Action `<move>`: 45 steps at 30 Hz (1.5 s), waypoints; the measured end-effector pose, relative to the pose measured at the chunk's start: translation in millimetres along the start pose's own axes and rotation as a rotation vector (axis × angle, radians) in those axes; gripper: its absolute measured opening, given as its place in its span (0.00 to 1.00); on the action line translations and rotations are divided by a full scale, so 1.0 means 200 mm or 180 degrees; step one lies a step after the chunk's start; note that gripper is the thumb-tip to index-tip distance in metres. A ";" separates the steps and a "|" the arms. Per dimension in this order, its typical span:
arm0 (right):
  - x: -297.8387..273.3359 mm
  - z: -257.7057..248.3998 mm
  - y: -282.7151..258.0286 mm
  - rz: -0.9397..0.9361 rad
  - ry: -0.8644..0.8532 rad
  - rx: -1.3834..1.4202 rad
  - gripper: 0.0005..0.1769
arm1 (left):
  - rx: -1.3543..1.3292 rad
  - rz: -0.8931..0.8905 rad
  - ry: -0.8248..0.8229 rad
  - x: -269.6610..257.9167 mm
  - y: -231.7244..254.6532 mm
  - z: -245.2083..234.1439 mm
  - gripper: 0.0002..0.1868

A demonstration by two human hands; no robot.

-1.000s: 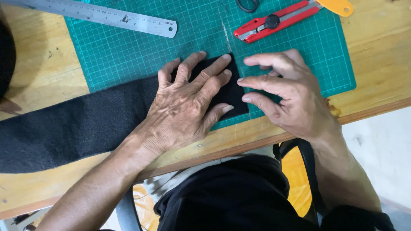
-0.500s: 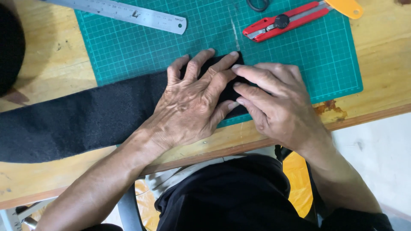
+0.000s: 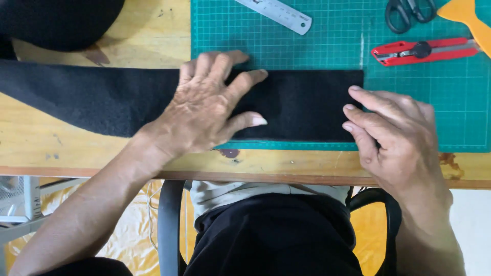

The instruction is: The person uses a yellow plastic scraper to smooth and press the edges of a folded black fabric piece on a green cutting mat. They then unfold the fabric to reveal a long strip and continue to smooth it flat with their hands.

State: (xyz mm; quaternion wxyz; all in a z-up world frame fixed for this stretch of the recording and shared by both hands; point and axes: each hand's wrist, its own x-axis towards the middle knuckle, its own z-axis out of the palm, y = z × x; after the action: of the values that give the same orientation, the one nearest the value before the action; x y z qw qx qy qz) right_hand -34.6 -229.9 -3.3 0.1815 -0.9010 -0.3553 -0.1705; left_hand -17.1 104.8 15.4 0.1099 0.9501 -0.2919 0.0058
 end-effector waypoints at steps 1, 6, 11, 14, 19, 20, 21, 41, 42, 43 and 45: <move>0.00 0.00 0.00 -0.0010 -0.0020 -0.0002 0.06 | 0.0024 -0.0020 0.0074 -0.06 -0.05 -0.01 0.34; -0.01 -0.01 -0.04 0.0179 -0.0109 -0.0050 0.06 | -0.0170 0.0072 0.0421 -0.20 -0.17 -0.01 0.30; -0.02 -0.01 -0.07 0.0273 -0.0164 -0.0176 0.23 | -0.0288 0.0261 0.0684 -0.24 -0.19 -0.01 0.29; -0.01 -0.01 -0.05 0.0316 -0.0126 0.0025 0.23 | -0.0322 0.0349 0.0613 -0.24 -0.20 -0.01 0.27; -0.02 -0.01 -0.04 0.0300 -0.0186 0.0112 0.22 | -0.0733 0.0200 -0.0420 -0.18 -0.11 -0.11 0.27; -0.01 -0.01 -0.04 0.0318 -0.0193 0.0089 0.22 | -0.0749 0.0226 -0.0416 -0.16 -0.12 -0.12 0.27; -0.01 -0.01 -0.05 0.0346 -0.0213 0.0103 0.22 | -0.0837 0.0520 -0.0591 -0.14 -0.12 -0.12 0.30; 0.00 -0.01 -0.05 0.0495 -0.0385 0.0047 0.24 | -0.1098 0.0904 -0.0089 0.02 -0.08 0.00 0.25; 0.00 -0.01 -0.06 0.0415 -0.0413 0.0005 0.23 | -0.0934 0.0890 -0.0187 0.02 -0.06 -0.01 0.26; -0.01 -0.02 -0.06 0.0351 -0.0443 -0.0059 0.22 | -0.0783 0.0900 -0.0281 0.04 -0.03 -0.02 0.30; -0.02 -0.01 -0.05 0.0325 -0.0454 -0.0060 0.20 | -0.0739 0.1057 -0.0536 0.06 -0.02 -0.03 0.44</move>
State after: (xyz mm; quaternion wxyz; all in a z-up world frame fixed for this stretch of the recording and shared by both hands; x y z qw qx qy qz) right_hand -44.9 -226.9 -1.4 0.1556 -0.9294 -0.3193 -0.0998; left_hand -5.6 102.7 22.0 0.1913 0.8671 -0.4513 -0.0893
